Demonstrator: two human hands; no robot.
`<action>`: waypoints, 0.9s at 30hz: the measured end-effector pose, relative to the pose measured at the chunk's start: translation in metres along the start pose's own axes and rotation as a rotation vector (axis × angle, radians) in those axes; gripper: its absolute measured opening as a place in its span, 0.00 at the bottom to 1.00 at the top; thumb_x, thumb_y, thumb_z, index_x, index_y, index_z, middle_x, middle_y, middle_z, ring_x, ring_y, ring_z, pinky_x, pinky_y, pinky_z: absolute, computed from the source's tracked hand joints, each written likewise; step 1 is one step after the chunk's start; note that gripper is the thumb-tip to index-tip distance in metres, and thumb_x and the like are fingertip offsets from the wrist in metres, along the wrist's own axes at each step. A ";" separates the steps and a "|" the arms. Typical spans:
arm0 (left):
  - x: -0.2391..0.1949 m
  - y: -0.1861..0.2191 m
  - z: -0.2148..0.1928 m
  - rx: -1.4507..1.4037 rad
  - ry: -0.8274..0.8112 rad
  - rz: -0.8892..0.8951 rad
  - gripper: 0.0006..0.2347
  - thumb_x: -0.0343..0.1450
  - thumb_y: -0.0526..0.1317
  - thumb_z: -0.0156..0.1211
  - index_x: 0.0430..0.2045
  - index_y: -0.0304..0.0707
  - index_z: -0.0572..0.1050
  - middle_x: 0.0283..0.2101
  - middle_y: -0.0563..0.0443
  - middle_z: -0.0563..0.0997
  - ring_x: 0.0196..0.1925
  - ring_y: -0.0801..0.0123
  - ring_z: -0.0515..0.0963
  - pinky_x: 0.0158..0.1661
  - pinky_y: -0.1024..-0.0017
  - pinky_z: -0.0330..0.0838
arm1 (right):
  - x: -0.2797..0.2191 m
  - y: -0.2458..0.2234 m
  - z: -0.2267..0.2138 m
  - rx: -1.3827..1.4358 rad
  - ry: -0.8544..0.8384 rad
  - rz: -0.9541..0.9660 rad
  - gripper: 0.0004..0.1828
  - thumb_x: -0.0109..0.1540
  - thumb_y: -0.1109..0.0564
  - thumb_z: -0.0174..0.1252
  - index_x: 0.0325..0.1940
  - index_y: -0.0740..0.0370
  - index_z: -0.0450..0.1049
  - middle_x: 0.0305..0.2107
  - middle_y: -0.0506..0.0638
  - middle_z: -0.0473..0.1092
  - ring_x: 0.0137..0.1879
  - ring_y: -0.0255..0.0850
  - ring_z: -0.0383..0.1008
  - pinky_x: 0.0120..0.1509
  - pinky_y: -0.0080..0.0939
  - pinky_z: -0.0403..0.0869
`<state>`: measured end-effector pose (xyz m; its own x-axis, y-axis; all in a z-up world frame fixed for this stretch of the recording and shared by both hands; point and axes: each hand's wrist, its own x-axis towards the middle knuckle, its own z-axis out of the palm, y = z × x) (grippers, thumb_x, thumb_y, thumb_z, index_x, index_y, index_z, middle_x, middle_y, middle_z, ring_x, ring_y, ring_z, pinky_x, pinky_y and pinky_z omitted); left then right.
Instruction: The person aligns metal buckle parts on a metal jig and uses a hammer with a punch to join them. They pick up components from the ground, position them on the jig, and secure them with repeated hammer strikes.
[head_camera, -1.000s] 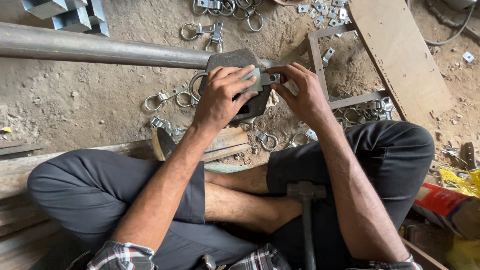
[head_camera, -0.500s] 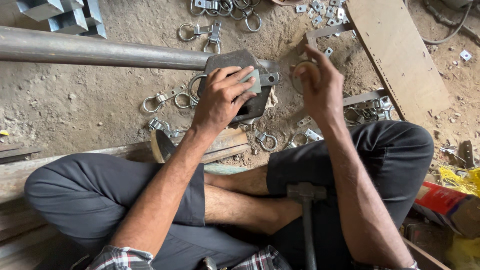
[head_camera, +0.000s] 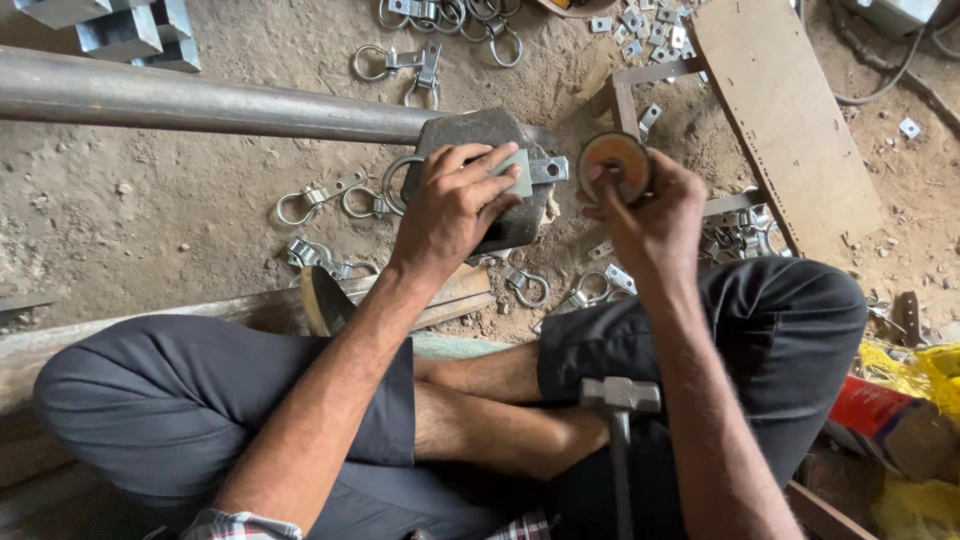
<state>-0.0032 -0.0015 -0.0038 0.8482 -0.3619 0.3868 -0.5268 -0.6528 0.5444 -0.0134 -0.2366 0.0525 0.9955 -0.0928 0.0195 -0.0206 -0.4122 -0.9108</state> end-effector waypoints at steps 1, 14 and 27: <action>0.001 0.000 0.000 0.006 0.005 0.009 0.11 0.69 0.41 0.71 0.43 0.40 0.84 0.58 0.51 0.82 0.60 0.59 0.76 0.62 0.59 0.68 | -0.001 -0.004 0.005 -0.033 -0.006 0.003 0.14 0.66 0.61 0.59 0.53 0.72 0.74 0.39 0.62 0.78 0.37 0.40 0.85 0.38 0.37 0.81; 0.005 0.010 -0.011 -0.022 0.011 -0.004 0.11 0.69 0.40 0.71 0.42 0.38 0.84 0.58 0.50 0.81 0.58 0.59 0.76 0.60 0.60 0.68 | -0.006 -0.039 0.039 -0.108 -0.058 0.051 0.12 0.70 0.57 0.54 0.48 0.72 0.74 0.28 0.58 0.78 0.29 0.38 0.84 0.27 0.34 0.80; 0.004 0.005 -0.001 -0.031 0.032 -0.008 0.10 0.69 0.40 0.70 0.42 0.39 0.84 0.57 0.49 0.82 0.57 0.61 0.77 0.61 0.62 0.68 | -0.009 -0.041 0.047 -0.197 -0.040 0.020 0.10 0.68 0.58 0.56 0.43 0.69 0.78 0.23 0.53 0.78 0.27 0.36 0.82 0.27 0.34 0.80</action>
<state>-0.0026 -0.0060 0.0013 0.8503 -0.3353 0.4057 -0.5221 -0.6343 0.5701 -0.0168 -0.1762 0.0703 0.9975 -0.0685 -0.0181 -0.0546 -0.5807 -0.8123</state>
